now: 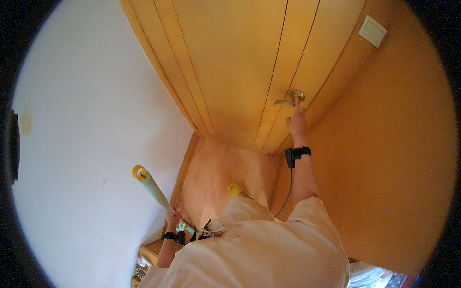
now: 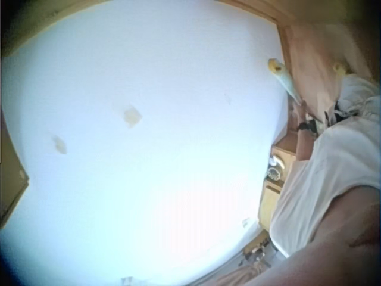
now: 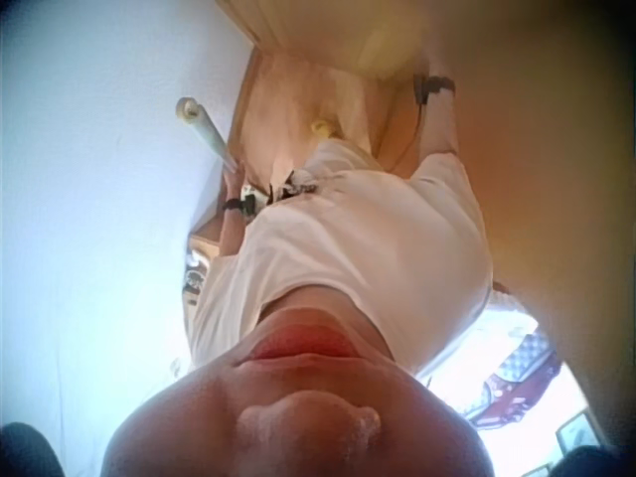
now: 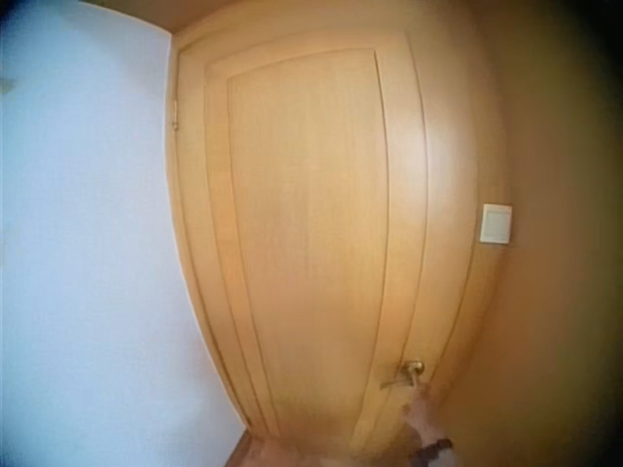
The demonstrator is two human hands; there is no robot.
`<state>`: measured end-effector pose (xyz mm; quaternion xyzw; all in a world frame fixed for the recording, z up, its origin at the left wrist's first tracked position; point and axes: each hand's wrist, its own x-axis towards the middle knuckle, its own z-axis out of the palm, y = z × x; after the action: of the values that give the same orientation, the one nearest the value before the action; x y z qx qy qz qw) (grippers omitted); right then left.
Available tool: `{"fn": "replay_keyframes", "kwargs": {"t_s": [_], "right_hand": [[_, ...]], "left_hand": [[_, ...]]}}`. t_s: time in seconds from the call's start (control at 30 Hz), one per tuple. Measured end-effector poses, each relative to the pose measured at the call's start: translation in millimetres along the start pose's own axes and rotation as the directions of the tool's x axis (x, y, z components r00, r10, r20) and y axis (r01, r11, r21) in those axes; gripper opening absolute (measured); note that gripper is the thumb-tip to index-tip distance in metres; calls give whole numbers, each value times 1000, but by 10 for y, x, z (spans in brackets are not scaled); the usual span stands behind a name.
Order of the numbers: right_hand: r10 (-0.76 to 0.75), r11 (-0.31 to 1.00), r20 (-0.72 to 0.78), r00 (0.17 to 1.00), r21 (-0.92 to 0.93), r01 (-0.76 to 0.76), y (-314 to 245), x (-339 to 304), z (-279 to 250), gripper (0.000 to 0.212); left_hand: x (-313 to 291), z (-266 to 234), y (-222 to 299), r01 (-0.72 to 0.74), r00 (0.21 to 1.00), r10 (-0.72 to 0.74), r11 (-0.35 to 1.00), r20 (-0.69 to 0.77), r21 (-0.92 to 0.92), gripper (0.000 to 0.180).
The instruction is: The recorder is mopping the wooden floor in a bedroom and then proceeds to mop the tiled floor in a bathroom.
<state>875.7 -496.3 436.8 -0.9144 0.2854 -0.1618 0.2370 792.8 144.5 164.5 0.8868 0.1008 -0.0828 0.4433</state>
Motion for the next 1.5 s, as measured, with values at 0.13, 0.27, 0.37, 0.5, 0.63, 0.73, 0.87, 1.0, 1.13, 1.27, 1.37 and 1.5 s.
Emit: {"fn": "replay_keyframes", "kwargs": {"t_s": [0.13, 0.27, 0.37, 0.5, 0.63, 0.73, 0.87, 1.0, 1.13, 1.27, 1.37, 1.5], "right_hand": [[167, 954, 90, 982, -266, -138, -75, 257, -37, 67], [105, 964, -1, 995, -245, -102, -165, 334, -6, 46], [-2, 970, 59, 998, -244, 16, -182, 397, -5, 31], [-31, 965, 38, 999, -259, 39, -379, 279, -18, 22], [-1, 972, 10, 1000, -233, 3, -422, 254, -8, 24], [-139, 954, -101, 985, -280, 106, -282, 235, 48, 25], [-62, 968, -61, 996, -247, 45, -168, 313, 131, 27], [56, 971, -8, 998, -233, -56, 27, 494, 112, 30], [92, 979, 39, 995, -186, -83, 52, 505, 110, 31], [82, 965, 16, 997, -252, -75, -543, 134, 48, 31], [3, 945, -64, 998, -328, -24, -760, 63, 21, 29], [57, 962, 15, 998, -267, -51, -905, -242, 168, 32]], "left_hand": [[-74, -97, 370, -102, 994, 95, 985, 56, 139, 21], [-156, -203, 178, -169, 982, 144, 961, 125, 221, 18], [-194, -225, -58, -202, 977, 173, 942, 126, 269, 14], [-248, -318, -32, -236, 970, 216, 946, 113, 222, 14], [-253, -367, 169, -154, 980, 127, 972, 156, 176, 17], [-333, -419, 382, -86, 979, 67, 992, 193, 95, 17], [-411, -459, 326, -263, 961, 250, 959, 119, 102, 18], [-455, -320, 489, -185, 975, 175, 981, 138, 64, 17], [-448, -220, 428, -167, 980, 165, 986, 107, 11, 18], [-458, -331, 538, -202, 977, 187, 967, 107, 154, 21], [-328, -337, 831, -187, 974, 169, 976, 152, 110, 23], [-307, -545, 837, -164, 977, 152, 984, 149, 74, 23]]}}
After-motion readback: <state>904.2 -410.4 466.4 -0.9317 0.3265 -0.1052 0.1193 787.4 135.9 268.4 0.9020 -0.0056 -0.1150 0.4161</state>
